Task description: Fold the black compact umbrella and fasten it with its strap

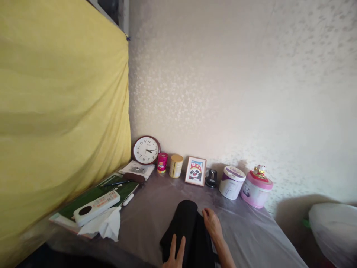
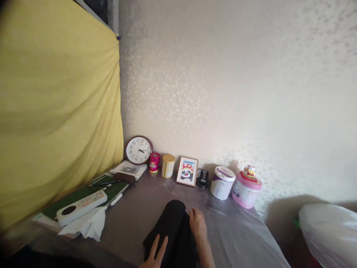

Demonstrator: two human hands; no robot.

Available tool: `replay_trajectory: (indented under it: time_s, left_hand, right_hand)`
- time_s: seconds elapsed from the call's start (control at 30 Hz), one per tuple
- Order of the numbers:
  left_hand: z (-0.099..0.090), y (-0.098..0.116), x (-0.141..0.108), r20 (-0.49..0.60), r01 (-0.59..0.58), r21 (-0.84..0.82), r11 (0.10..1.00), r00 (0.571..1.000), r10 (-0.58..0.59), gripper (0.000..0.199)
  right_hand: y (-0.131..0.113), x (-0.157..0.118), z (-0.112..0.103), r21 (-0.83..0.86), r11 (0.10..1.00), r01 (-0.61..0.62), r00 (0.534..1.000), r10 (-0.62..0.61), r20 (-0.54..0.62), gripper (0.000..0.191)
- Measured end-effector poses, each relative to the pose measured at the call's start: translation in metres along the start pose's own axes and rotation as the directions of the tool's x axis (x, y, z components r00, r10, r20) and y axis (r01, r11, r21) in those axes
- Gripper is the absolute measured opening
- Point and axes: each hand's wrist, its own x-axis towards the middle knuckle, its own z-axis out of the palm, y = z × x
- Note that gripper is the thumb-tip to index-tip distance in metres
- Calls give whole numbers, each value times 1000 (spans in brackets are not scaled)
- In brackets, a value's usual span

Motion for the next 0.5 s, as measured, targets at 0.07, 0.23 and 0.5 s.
replay_trajectory:
  time_s: [0.07,0.23,0.5]
  left_hand:
    - [-1,-1,2,37,-2,15,1000,999,1,80]
    - [-2,-6,3,47,-37,4,999,998,36,86]
    - [-3,-12,-4,-34,-125,-57,991,992,123,81]
  right_hand:
    - [21,-15,-11,-22,998,-52,999,52,-15,27]
    - [38,-43,-27,178,954,-242,963,215,162,25]
    - [10,-55,-31,323,880,-350,931,287,226,33]
